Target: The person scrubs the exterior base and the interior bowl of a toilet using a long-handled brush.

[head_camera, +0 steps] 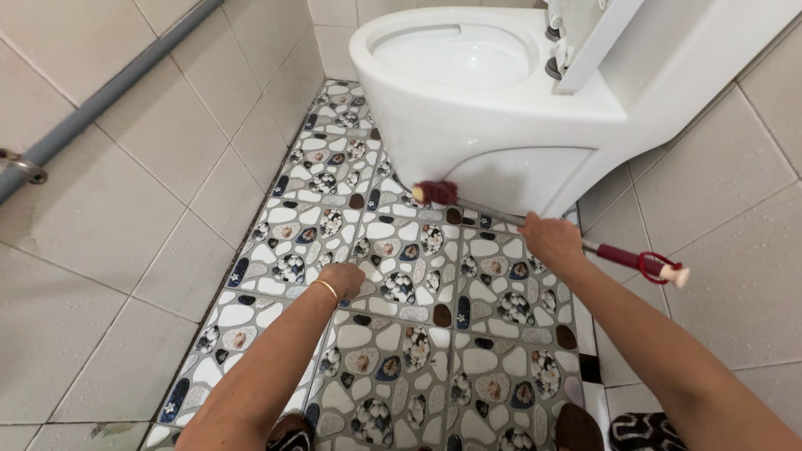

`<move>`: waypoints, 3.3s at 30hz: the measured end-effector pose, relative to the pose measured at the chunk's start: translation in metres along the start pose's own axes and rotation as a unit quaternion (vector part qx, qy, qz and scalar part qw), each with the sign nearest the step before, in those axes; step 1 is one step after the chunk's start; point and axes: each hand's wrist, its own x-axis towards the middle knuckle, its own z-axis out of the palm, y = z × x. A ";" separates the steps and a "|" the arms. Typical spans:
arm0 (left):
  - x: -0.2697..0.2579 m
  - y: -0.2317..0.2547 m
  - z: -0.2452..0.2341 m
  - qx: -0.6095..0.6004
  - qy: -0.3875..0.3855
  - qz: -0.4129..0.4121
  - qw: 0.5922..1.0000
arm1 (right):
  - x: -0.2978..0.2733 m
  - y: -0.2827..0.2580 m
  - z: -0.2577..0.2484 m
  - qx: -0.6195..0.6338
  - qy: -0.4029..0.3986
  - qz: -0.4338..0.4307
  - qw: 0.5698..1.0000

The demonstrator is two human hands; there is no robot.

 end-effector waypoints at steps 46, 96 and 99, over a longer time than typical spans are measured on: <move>-0.072 -0.060 -0.080 0.175 0.365 -0.221 0.887 | 0.013 0.004 -0.006 0.055 -0.015 0.014 0.998; -0.077 -0.083 -0.005 -0.040 0.007 -0.203 0.978 | -0.102 -0.308 0.215 0.416 -0.124 0.007 0.901; -0.069 -0.082 -0.002 -0.101 0.035 -0.152 0.983 | -0.139 -0.270 0.223 0.361 -0.074 -0.050 0.928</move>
